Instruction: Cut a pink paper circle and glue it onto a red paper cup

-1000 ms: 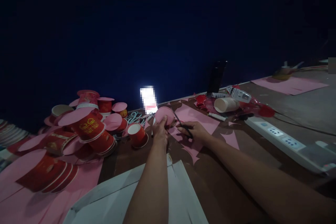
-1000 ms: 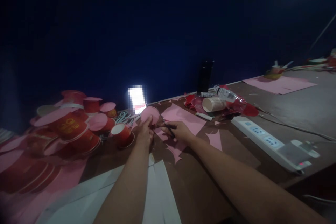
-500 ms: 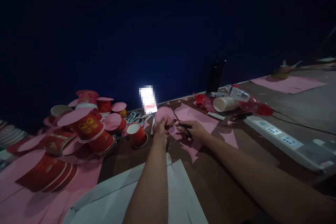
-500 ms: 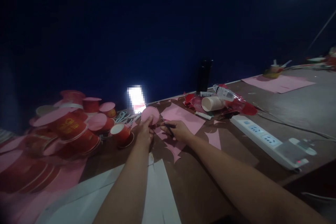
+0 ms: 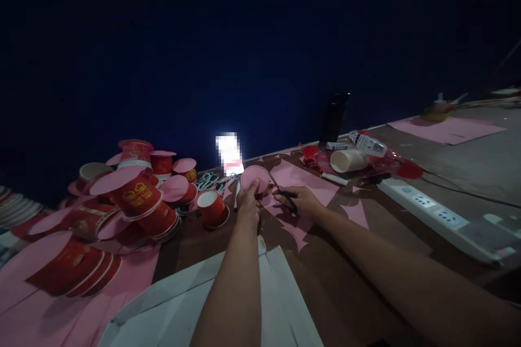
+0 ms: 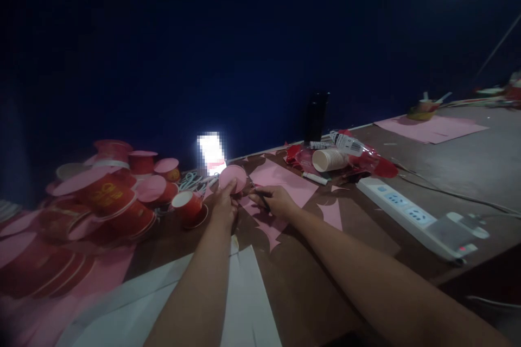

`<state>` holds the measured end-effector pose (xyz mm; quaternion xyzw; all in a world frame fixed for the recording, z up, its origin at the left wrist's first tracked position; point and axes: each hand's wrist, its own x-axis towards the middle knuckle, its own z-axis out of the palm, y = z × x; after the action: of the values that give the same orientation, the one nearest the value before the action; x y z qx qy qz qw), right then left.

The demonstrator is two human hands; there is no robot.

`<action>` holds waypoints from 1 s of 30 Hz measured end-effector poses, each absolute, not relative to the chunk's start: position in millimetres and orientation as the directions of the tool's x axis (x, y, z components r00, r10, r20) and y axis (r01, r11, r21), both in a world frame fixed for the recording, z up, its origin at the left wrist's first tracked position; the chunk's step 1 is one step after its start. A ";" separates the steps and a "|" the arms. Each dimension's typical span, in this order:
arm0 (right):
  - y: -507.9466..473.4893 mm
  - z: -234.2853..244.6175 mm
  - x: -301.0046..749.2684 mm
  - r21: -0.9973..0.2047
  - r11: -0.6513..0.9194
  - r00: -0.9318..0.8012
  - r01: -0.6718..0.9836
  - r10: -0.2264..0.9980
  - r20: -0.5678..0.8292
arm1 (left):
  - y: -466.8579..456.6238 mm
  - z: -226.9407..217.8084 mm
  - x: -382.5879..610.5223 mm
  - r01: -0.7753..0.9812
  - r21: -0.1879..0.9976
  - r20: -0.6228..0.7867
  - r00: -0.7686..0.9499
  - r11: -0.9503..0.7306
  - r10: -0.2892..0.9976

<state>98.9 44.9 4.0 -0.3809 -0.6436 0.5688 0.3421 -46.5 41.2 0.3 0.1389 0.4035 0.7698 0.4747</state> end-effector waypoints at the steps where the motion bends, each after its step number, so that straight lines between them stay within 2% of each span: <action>1: 44.5 4.6 98.7 -0.994 0.059 -0.469 0.097 0.883 0.006 | 41.4 -0.1 -47.1 -0.617 0.754 -0.173 -0.515 -0.223 0.840; 11: 42.8 4.1 99.0 -0.993 0.051 -0.463 0.106 0.886 -0.004 | 37.7 9.7 -45.0 -0.638 0.743 -0.225 -0.523 -0.203 0.822; 17: 42.6 4.1 98.5 -0.995 0.046 -0.467 0.089 0.884 -0.001 | 39.5 3.9 -45.6 -0.597 0.771 -0.171 -0.529 -0.221 0.831; 30: 43.7 2.0 98.6 -0.991 0.078 -0.466 0.110 0.885 0.018 | 37.9 6.3 -44.2 -0.621 0.757 -0.193 -0.511 -0.204 0.838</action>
<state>98.6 43.7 2.0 -0.3840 -0.6476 0.5598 0.3460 -44.2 37.9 6.3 0.1316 0.4131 0.7646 0.4769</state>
